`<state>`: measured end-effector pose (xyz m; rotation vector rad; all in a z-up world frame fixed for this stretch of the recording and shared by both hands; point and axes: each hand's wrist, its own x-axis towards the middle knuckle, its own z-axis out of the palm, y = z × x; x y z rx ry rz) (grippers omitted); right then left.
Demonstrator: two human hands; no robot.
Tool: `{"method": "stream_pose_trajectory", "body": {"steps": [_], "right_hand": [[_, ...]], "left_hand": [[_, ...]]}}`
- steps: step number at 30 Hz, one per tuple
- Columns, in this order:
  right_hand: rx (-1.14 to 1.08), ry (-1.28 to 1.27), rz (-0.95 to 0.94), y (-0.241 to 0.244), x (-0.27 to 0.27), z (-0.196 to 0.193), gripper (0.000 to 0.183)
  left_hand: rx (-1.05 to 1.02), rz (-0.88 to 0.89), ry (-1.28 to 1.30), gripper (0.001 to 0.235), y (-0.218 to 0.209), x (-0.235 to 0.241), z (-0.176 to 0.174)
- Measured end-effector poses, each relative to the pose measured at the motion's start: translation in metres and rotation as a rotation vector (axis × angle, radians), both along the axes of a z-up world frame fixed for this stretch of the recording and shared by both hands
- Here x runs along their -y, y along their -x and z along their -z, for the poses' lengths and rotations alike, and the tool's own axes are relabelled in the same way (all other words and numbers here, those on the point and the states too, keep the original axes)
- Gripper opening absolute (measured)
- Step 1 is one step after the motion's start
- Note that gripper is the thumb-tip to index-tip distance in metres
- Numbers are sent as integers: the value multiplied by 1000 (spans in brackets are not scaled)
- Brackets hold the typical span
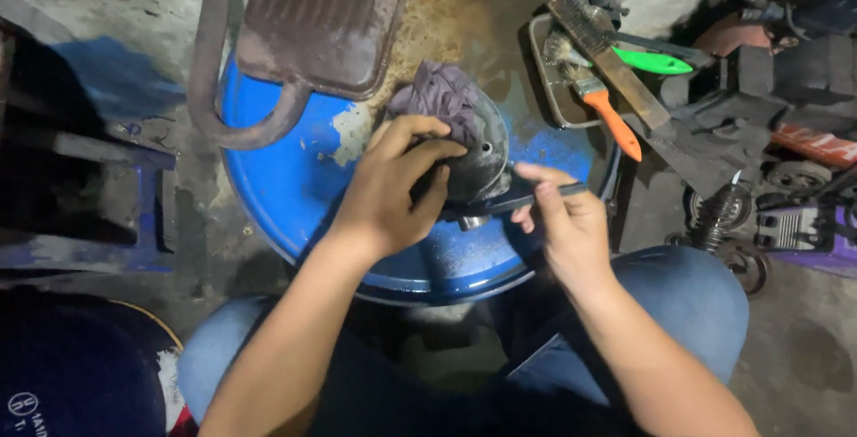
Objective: Cleaning and inspecting a motorcycle engine cylinder using a cloth and a wrench on a makeshift workbench.
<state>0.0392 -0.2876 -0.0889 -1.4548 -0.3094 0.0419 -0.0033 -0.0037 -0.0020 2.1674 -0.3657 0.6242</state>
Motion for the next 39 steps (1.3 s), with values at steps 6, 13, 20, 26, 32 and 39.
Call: {"method": "stream_pose_trajectory", "body": {"steps": [6,13,20,26,32,39], "right_hand": [[66,-99,221,-18,12,5,41],[-26,-14,86,-12,9,-8,38],[9,-47,171,4,-4,-18,38],[78,-3,111,-10,10,-9,38],[56,3,3,-22,20,9,32],[149,-23,91,-23,27,-19,33]], "left_hand": [[2,-12,-32,28,-2,-2,0],[-33,-29,-18,29,1,1,-7],[-25,-12,-32,28,1,-3,-9],[-28,-19,-35,24,5,0,-16],[-2,-9,-45,25,1,-1,-10],[4,6,-49,22,3,-1,-20]]}}
